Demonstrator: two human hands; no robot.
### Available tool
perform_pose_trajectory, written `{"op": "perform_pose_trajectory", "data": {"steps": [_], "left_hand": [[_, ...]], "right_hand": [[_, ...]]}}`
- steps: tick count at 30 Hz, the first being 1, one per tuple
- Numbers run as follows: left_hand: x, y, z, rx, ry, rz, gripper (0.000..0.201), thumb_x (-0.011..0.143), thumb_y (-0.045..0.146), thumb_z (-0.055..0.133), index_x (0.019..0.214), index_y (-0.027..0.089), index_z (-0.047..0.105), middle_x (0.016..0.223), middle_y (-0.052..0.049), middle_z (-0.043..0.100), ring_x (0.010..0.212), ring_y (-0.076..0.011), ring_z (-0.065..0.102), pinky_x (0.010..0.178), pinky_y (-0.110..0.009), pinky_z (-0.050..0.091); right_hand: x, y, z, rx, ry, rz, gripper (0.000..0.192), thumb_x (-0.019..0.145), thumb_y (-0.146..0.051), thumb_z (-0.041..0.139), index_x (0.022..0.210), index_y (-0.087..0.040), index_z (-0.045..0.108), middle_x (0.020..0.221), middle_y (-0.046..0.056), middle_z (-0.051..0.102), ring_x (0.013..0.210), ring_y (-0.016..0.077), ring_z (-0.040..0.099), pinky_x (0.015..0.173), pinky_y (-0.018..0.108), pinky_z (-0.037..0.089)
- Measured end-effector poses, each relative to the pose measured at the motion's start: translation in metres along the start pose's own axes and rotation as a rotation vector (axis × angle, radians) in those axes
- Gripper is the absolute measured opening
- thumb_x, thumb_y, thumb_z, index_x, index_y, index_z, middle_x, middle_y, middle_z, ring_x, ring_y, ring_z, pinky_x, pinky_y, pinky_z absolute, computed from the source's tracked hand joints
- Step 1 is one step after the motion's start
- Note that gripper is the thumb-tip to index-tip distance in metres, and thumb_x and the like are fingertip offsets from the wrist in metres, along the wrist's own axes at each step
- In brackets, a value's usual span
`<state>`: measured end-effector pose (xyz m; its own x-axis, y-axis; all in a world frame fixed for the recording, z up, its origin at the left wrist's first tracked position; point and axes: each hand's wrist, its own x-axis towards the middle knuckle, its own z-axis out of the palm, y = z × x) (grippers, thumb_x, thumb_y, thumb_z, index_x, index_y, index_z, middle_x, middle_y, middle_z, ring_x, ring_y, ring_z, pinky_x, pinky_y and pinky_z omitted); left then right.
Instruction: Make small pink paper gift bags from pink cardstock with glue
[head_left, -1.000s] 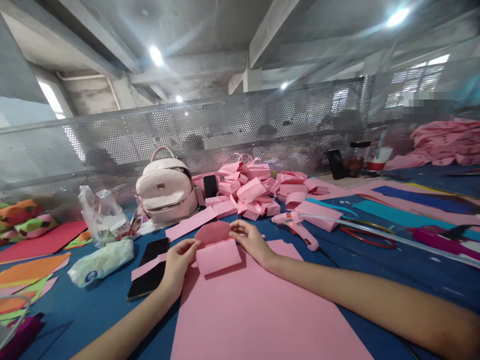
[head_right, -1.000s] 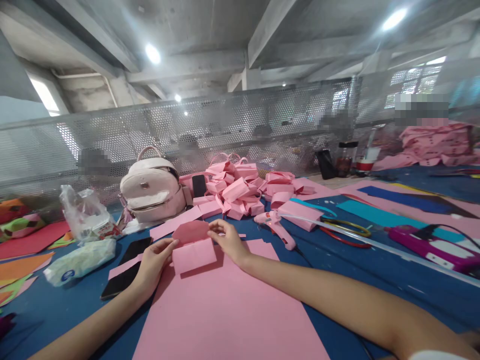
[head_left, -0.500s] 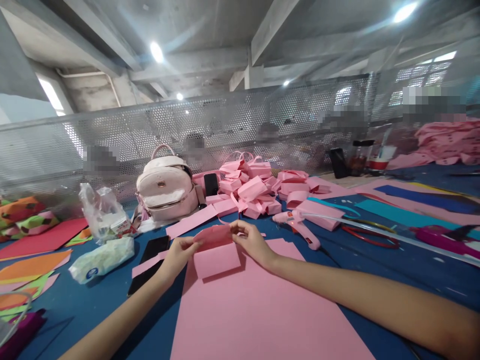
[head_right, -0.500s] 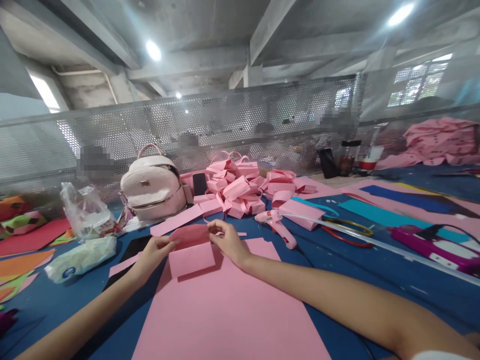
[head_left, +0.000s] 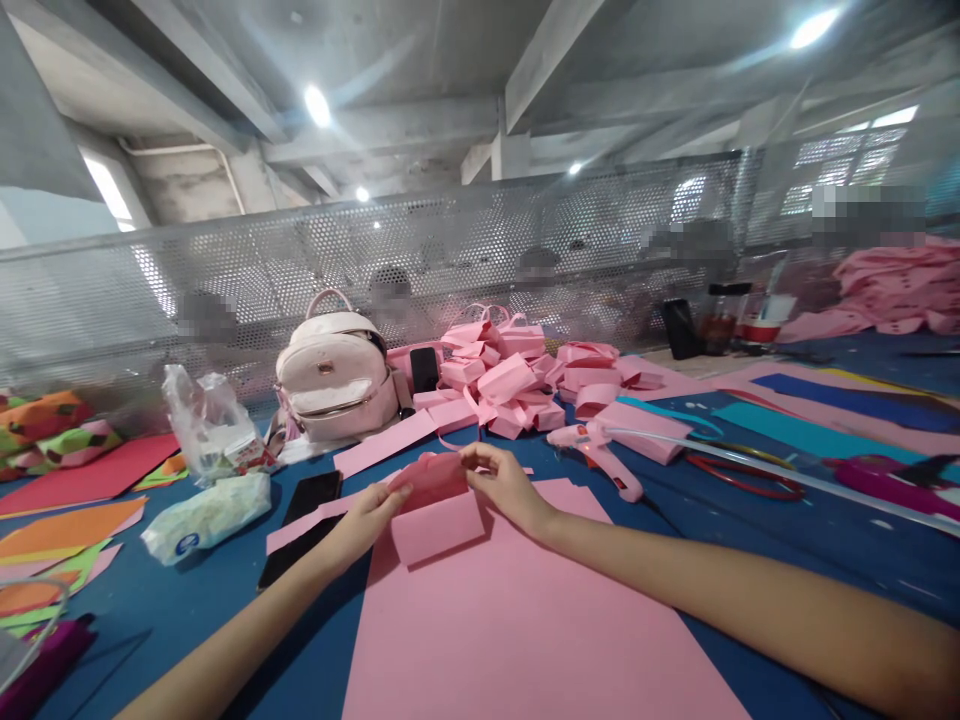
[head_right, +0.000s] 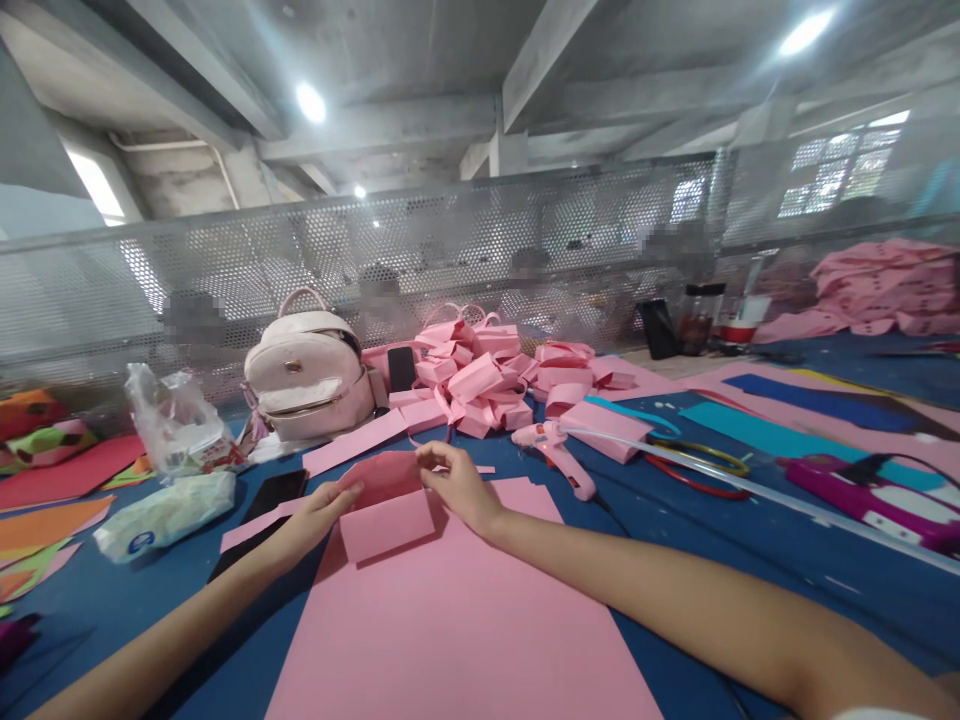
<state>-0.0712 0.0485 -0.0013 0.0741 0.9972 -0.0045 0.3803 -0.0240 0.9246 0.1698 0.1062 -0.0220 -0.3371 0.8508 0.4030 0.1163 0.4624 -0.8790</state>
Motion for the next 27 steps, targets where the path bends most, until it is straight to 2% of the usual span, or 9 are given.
{"op": "perform_pose_trajectory", "data": {"steps": [3, 6, 8, 13, 16, 19, 23, 27], "left_hand": [[0.002, -0.003, 0.000, 0.039, 0.055, -0.002, 0.033, 0.098, 0.038, 0.063, 0.122, 0.015, 0.063, 0.122, -0.007, 0.064, 0.105, -0.0262, 0.066, 0.088, -0.044, 0.057], [0.006, -0.008, 0.000, 0.041, 0.098, -0.001, 0.034, 0.097, 0.038, 0.063, 0.123, 0.015, 0.062, 0.123, -0.008, 0.064, 0.105, -0.0264, 0.066, 0.089, -0.044, 0.057], [0.008, -0.012, 0.000, 0.028, 0.120, 0.000, 0.034, 0.098, 0.037, 0.063, 0.123, 0.015, 0.062, 0.123, -0.008, 0.064, 0.106, -0.0260, 0.066, 0.089, -0.044, 0.057], [0.012, -0.018, -0.001, -0.010, 0.131, 0.002, 0.034, 0.098, 0.038, 0.062, 0.123, 0.015, 0.062, 0.122, -0.008, 0.064, 0.104, -0.0255, 0.066, 0.088, -0.044, 0.057], [0.012, -0.019, -0.001, -0.015, 0.124, 0.004, 0.033, 0.098, 0.039, 0.062, 0.121, 0.015, 0.062, 0.120, -0.008, 0.065, 0.103, -0.0251, 0.066, 0.087, -0.043, 0.057], [0.012, -0.018, -0.001, -0.001, 0.128, 0.000, 0.033, 0.098, 0.039, 0.062, 0.121, 0.015, 0.063, 0.120, -0.007, 0.065, 0.102, -0.0249, 0.067, 0.087, -0.043, 0.057], [0.010, -0.016, 0.000, 0.031, 0.139, -0.005, 0.033, 0.098, 0.039, 0.062, 0.121, 0.015, 0.063, 0.120, -0.008, 0.065, 0.103, -0.0252, 0.066, 0.088, -0.044, 0.057], [0.008, -0.015, 0.001, 0.065, 0.143, -0.004, 0.034, 0.098, 0.038, 0.062, 0.122, 0.015, 0.062, 0.122, -0.008, 0.064, 0.105, -0.0257, 0.066, 0.089, -0.044, 0.057]], "right_hand": [[0.000, -0.003, 0.001, 0.039, 0.009, 0.008, 0.030, 0.097, -0.035, 0.064, 0.121, -0.016, 0.063, 0.120, 0.009, 0.065, 0.103, 0.0230, 0.066, 0.088, 0.044, 0.057], [0.000, -0.006, 0.001, 0.097, 0.035, 0.022, 0.028, 0.088, -0.038, 0.073, 0.107, -0.017, 0.069, 0.106, 0.007, 0.071, 0.100, 0.0229, 0.067, 0.089, 0.040, 0.055], [-0.001, -0.008, 0.001, 0.135, 0.053, 0.036, 0.031, 0.082, -0.041, 0.076, 0.103, -0.019, 0.071, 0.103, 0.007, 0.073, 0.099, 0.0232, 0.068, 0.087, 0.036, 0.055], [-0.001, -0.010, 0.000, 0.181, 0.065, 0.085, 0.034, 0.084, -0.045, 0.069, 0.105, -0.018, 0.074, 0.089, 0.006, 0.073, 0.081, 0.0195, 0.068, 0.063, 0.028, 0.053], [-0.001, -0.008, -0.001, 0.183, 0.055, 0.111, 0.033, 0.089, -0.043, 0.065, 0.109, -0.017, 0.073, 0.084, 0.004, 0.070, 0.073, 0.0170, 0.066, 0.056, 0.025, 0.051], [0.000, -0.003, -0.001, 0.163, 0.032, 0.136, 0.030, 0.095, -0.039, 0.063, 0.113, -0.016, 0.069, 0.092, 0.005, 0.070, 0.078, 0.0173, 0.067, 0.064, 0.029, 0.055], [0.000, 0.002, 0.000, 0.131, -0.010, 0.145, 0.033, 0.098, -0.035, 0.063, 0.124, -0.016, 0.061, 0.123, 0.009, 0.064, 0.101, 0.0231, 0.066, 0.085, 0.042, 0.058], [0.001, 0.003, -0.001, 0.095, -0.033, 0.104, 0.034, 0.098, -0.035, 0.063, 0.127, -0.017, 0.060, 0.127, 0.009, 0.062, 0.106, 0.0251, 0.065, 0.088, 0.045, 0.057]]}}
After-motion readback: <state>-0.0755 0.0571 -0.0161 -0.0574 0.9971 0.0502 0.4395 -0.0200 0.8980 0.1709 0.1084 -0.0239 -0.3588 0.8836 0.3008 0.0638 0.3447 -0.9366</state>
